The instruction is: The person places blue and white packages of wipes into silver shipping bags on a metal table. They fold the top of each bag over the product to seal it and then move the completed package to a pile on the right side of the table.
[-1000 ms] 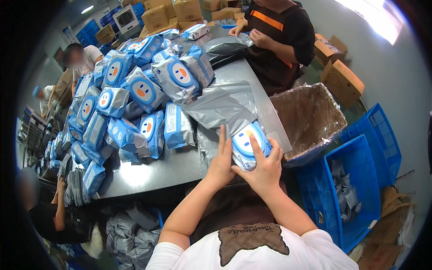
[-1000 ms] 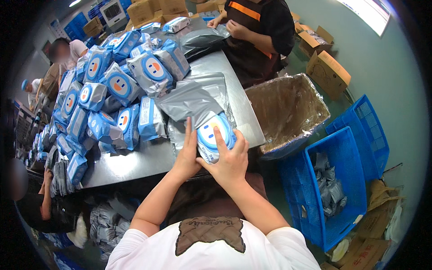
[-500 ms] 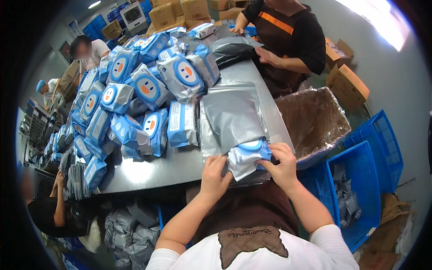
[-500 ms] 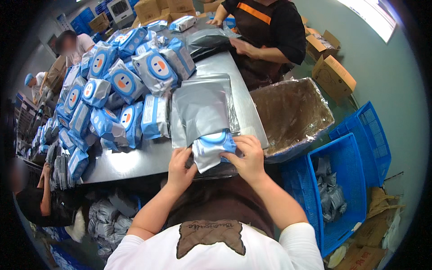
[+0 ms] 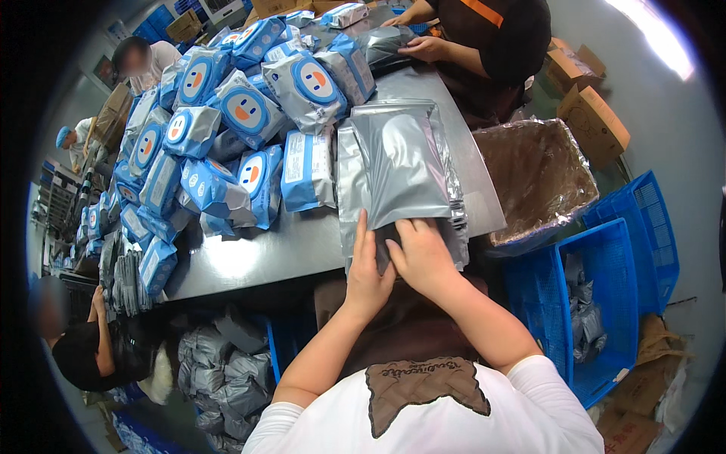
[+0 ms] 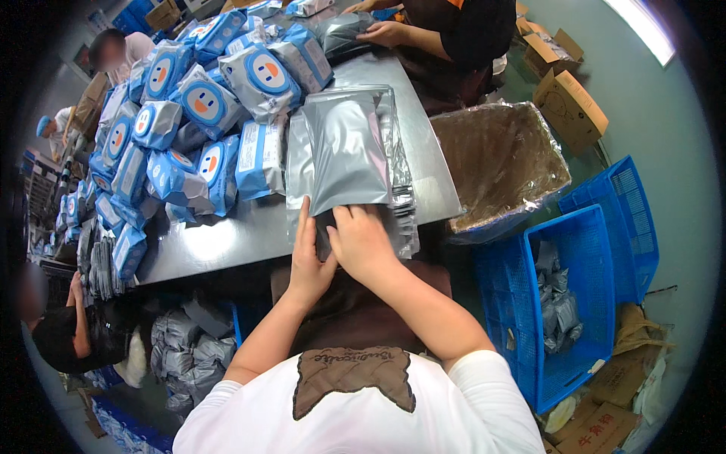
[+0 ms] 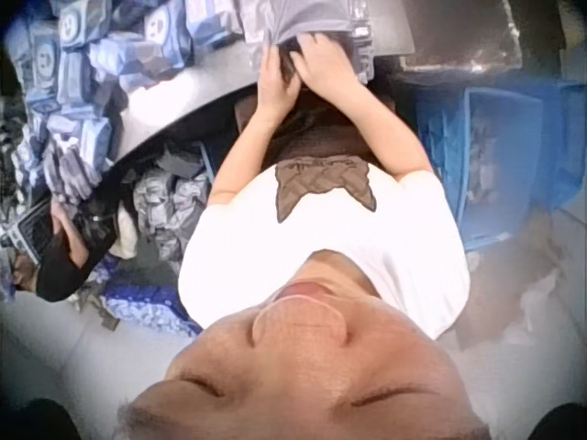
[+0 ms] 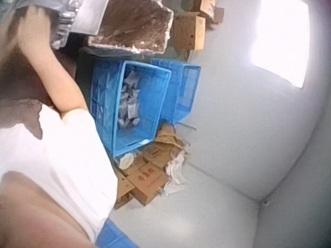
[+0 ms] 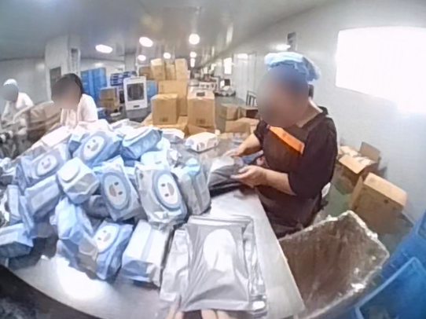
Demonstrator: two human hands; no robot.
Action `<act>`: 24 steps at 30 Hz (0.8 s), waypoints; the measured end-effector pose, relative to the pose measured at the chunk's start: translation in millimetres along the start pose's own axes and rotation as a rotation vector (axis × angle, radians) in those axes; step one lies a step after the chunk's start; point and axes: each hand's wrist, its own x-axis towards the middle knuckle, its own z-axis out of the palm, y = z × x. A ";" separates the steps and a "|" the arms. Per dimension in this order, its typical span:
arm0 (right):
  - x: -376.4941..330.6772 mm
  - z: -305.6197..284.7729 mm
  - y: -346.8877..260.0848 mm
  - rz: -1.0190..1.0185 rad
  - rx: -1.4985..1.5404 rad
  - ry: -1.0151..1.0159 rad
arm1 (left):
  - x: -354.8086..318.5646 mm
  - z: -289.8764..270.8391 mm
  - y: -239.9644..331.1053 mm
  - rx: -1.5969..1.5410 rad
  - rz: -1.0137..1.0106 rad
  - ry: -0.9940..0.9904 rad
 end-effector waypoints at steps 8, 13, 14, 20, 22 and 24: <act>-9.7 -24.4 14.2 0.016 0.669 -0.343 | -21.8 -33.7 9.7 -0.524 -0.450 -0.225; 3.6 -10.8 10.1 0.054 0.662 -0.534 | -8.5 -49.7 4.7 -0.100 -0.161 -0.364; 2.4 -13.9 9.8 0.078 0.684 -0.508 | -6.5 -55.0 12.0 -0.145 -0.224 -0.360; -5.9 -23.3 15.0 0.060 0.669 -0.365 | -7.1 -46.2 12.4 -0.132 -0.211 -0.286; -0.6 -24.7 14.6 0.040 0.665 -0.406 | -8.1 -45.8 10.2 -0.071 -0.198 -0.329; 2.4 -23.2 16.8 0.018 0.647 -0.465 | -7.2 -49.2 9.6 -0.084 -0.150 -0.386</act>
